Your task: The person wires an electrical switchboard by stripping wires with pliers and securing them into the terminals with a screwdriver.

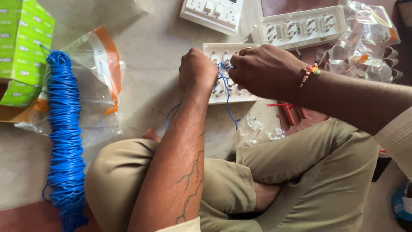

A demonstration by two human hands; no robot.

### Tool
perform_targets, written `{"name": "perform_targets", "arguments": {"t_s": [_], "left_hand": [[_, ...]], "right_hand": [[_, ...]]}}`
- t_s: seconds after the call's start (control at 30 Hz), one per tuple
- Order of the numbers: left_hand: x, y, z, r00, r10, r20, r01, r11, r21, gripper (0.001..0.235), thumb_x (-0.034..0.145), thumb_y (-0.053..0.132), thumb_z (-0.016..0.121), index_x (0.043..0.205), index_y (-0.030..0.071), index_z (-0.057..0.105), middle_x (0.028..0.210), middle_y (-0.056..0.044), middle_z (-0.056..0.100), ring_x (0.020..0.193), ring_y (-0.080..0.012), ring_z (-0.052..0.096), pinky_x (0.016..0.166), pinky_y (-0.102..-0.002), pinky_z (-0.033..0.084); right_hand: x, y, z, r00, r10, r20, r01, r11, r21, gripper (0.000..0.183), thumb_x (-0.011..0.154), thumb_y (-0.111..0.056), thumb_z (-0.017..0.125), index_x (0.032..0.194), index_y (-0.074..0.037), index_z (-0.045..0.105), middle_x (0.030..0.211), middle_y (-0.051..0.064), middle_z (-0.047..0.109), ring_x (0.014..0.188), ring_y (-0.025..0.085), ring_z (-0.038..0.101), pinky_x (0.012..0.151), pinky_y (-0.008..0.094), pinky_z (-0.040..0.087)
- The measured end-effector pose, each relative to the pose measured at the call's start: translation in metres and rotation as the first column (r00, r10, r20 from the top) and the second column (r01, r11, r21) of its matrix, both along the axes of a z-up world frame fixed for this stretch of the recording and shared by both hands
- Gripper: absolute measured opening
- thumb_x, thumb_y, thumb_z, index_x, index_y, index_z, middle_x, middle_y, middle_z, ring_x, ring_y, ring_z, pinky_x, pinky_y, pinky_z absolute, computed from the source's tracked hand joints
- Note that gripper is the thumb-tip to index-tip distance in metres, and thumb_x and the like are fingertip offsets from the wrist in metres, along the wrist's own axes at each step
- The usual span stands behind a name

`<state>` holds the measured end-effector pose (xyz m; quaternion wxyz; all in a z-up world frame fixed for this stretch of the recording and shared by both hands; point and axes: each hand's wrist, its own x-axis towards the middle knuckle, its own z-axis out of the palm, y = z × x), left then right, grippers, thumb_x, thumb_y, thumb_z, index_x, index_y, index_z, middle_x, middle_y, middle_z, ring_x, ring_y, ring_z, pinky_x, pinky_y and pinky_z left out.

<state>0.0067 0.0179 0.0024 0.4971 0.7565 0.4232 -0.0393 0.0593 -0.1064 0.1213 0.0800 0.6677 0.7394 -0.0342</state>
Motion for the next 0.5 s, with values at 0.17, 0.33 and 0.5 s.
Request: {"name": "perform_targets", "arguments": {"t_s": [0.17,0.33,0.5], "left_hand": [[0.000,0.000,0.004,1.000,0.002,-0.011,-0.002,1.000,0.020,0.023,0.086,0.010,0.064,0.105,0.002,0.073,0.111,-0.023,0.072,0.107,-0.0388,0.071,0.087,-0.049,0.059],[-0.002,0.002,0.004,0.998,-0.023,-0.051,0.022,1.000,-0.006,0.023,0.086,0.012,0.066,0.104,0.001,0.073,0.110,-0.023,0.073,0.105,-0.0379,0.072,0.086,-0.048,0.060],[0.000,0.001,0.000,0.999,-0.008,-0.037,0.009,1.000,0.026,0.022,0.085,0.011,0.067,0.103,0.001,0.073,0.109,-0.023,0.073,0.104,-0.0384,0.072,0.085,-0.048,0.059]], "right_hand": [[-0.006,0.005,-0.008,0.820,-0.510,0.258,0.572,0.718,-0.396,0.032,0.098,-0.040,0.068,0.088,-0.011,0.074,0.081,0.011,0.071,0.075,0.032,0.071,0.068,0.044,0.057],[0.005,-0.008,-0.016,0.976,-0.216,0.038,0.219,0.965,-0.143,0.016,0.078,-0.017,0.069,0.085,-0.002,0.069,0.081,0.015,0.070,0.076,0.034,0.072,0.061,0.043,0.057],[0.006,-0.006,-0.011,0.989,-0.126,0.079,0.139,0.974,-0.181,0.017,0.083,-0.017,0.073,0.069,-0.008,0.071,0.081,0.013,0.071,0.081,0.034,0.073,0.060,0.046,0.057]]}}
